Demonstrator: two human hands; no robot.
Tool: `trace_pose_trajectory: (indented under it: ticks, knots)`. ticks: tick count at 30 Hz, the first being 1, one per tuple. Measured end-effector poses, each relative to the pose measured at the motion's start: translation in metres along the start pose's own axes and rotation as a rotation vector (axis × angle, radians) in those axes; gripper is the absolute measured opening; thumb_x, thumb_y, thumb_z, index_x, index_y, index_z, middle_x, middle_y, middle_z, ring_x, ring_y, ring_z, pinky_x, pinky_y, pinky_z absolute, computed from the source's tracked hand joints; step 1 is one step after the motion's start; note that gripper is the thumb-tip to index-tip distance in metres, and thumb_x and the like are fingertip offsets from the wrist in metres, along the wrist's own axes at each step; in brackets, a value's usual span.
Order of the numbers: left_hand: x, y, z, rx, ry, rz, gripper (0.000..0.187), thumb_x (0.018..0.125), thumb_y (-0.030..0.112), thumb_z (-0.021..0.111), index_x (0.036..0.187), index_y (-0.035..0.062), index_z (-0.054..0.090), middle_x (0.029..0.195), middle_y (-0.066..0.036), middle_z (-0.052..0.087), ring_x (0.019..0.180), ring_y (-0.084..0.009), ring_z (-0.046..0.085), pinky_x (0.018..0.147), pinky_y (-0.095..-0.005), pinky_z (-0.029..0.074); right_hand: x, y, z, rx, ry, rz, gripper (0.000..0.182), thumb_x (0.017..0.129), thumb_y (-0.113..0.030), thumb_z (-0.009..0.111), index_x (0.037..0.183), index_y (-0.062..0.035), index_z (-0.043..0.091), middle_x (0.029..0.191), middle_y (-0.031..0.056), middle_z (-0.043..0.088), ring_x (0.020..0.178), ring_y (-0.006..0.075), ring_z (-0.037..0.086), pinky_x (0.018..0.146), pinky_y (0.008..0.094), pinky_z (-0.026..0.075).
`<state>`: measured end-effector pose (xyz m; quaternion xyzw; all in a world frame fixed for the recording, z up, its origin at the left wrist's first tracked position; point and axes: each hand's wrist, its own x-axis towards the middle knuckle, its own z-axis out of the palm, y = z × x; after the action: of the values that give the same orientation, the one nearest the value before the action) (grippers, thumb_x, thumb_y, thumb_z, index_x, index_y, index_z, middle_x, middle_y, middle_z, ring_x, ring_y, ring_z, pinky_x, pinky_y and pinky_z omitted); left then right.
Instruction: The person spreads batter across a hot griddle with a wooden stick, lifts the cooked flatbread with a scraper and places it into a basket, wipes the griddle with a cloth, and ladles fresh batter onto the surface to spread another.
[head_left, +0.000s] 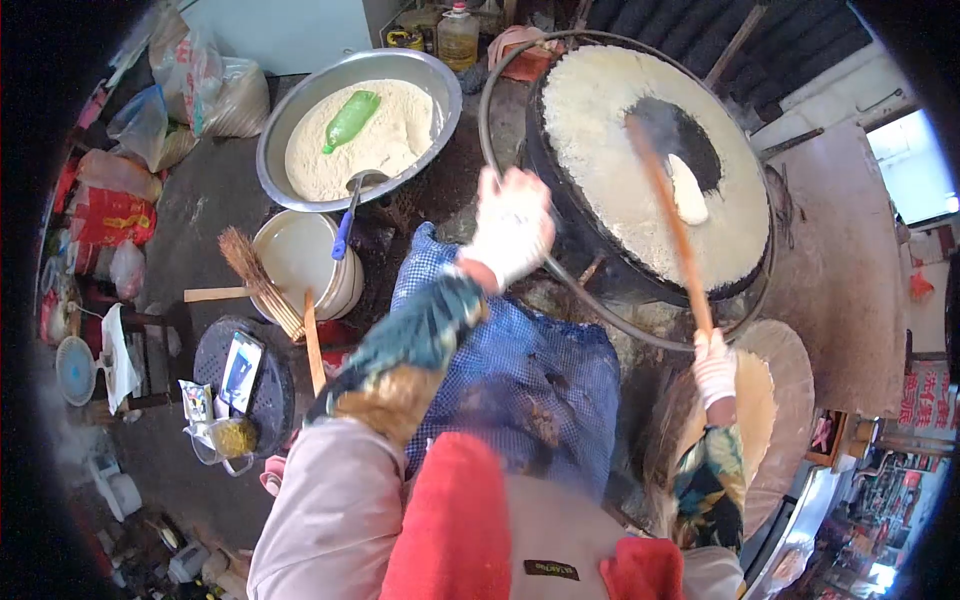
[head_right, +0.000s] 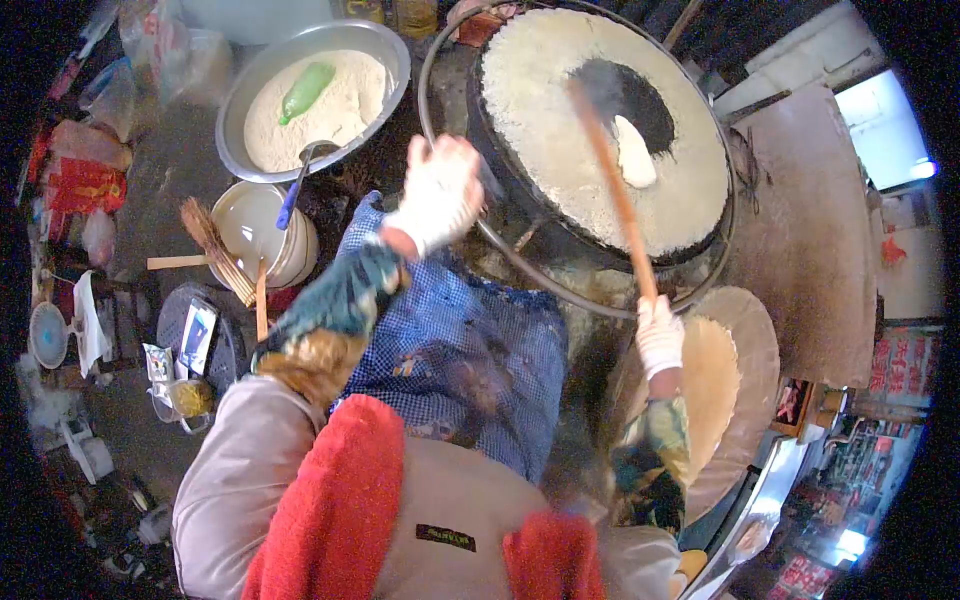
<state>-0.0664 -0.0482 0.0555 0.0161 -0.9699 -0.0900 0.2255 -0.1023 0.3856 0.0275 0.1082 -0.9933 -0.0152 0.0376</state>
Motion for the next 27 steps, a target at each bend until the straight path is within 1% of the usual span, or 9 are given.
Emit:
trace_pose_trajectory:
  ticks: [2,3,4,7,16,20,22,24,27]
  knots:
    - [-0.028,0.052,0.001,-0.146,0.058,0.134,0.026,0.068,0.019,0.061,0.089,0.0048,0.055,0.093,-0.008,0.056,0.095,-0.0272,0.052,0.092,-0.05,0.034,-0.017,-0.015,0.004,0.024,-0.085,-0.051,0.039,0.094,-0.046,0.047,0.103,-0.0098,0.058,0.078,0.0258,0.063,0.078,0.0458,0.062,0.071,0.0522,0.048]
    - [-0.042,0.075,-0.008,-0.202,-0.165,0.171,0.033,0.069,0.021,0.063,0.095,0.0028,0.057,0.101,-0.01,0.059,0.104,-0.0281,0.053,0.1,-0.0539,0.032,-0.017,-0.006,0.016,0.026,-0.119,-0.001,0.039,0.094,-0.047,0.047,0.103,-0.01,0.058,0.079,0.0261,0.063,0.078,0.0459,0.061,0.071,0.0526,0.048]
    - [-0.072,0.09,0.027,-0.219,-0.074,0.203,0.049,0.073,0.027,0.064,0.112,-0.0014,0.058,0.121,-0.015,0.057,0.123,-0.0306,0.047,0.109,-0.0577,0.024,-0.01,0.003,0.023,0.028,-0.147,0.054,0.04,0.094,-0.047,0.047,0.103,-0.0101,0.059,0.081,0.0264,0.064,0.078,0.046,0.061,0.072,0.0529,0.048]
    - [-0.099,0.106,0.039,-0.015,-0.208,0.175,0.069,0.076,0.035,0.062,0.131,-0.0057,0.048,0.14,-0.02,0.045,0.135,-0.0356,0.036,0.114,-0.0597,0.014,0.024,0.039,0.031,-0.007,0.02,0.138,0.042,0.096,-0.045,0.047,0.108,-0.0071,0.06,0.084,0.0258,0.065,0.077,0.0466,0.061,0.069,0.0523,0.048]
    - [-0.089,0.069,0.034,0.098,-0.181,0.196,0.052,0.084,0.019,0.047,0.13,-0.0053,0.048,0.138,-0.021,0.046,0.134,-0.0348,0.038,0.114,-0.0591,0.015,0.027,0.006,0.0,-0.056,-0.054,0.238,0.041,0.097,-0.043,0.044,0.102,-0.005,0.058,0.084,0.0279,0.064,0.082,0.0472,0.061,0.071,0.0544,0.048]
    - [-0.073,0.049,0.034,-0.274,0.046,0.071,0.028,0.069,0.007,0.055,0.097,0.0008,0.057,0.106,-0.016,0.059,0.11,-0.0329,0.052,0.106,-0.0567,0.029,0.011,-0.023,-0.016,0.062,-0.051,0.1,0.035,0.097,-0.041,0.045,0.096,-0.0076,0.055,0.084,0.0278,0.063,0.081,0.0494,0.059,0.069,0.057,0.045]
    - [-0.073,0.047,0.043,-0.15,0.035,-0.011,0.029,0.073,0.005,0.053,0.101,-0.0002,0.059,0.111,-0.015,0.06,0.114,-0.0318,0.052,0.109,-0.0551,0.028,0.017,0.024,0.018,0.299,-0.057,0.058,0.039,0.097,-0.042,0.043,0.108,-0.0062,0.055,0.093,0.0289,0.063,0.088,0.0487,0.058,0.073,0.0547,0.045]
    - [-0.072,0.046,0.041,0.051,-0.164,-0.018,0.04,0.086,0.01,0.044,0.123,-0.0006,0.055,0.137,-0.014,0.051,0.132,-0.0288,0.042,0.116,-0.054,0.019,0.035,0.054,0.03,0.006,-0.091,0.233,0.042,0.098,-0.042,0.044,0.113,-0.0049,0.055,0.096,0.0289,0.063,0.09,0.0493,0.057,0.074,0.0535,0.045]
    - [-0.062,0.029,0.031,0.089,-0.274,-0.039,0.044,0.09,0.013,0.04,0.13,0.0002,0.052,0.141,-0.014,0.047,0.136,-0.028,0.037,0.117,-0.0558,0.012,0.044,0.036,0.027,-0.001,-0.052,0.162,0.045,0.098,-0.044,0.044,0.112,-0.003,0.055,0.097,0.0297,0.063,0.092,0.0492,0.057,0.075,0.0527,0.045]
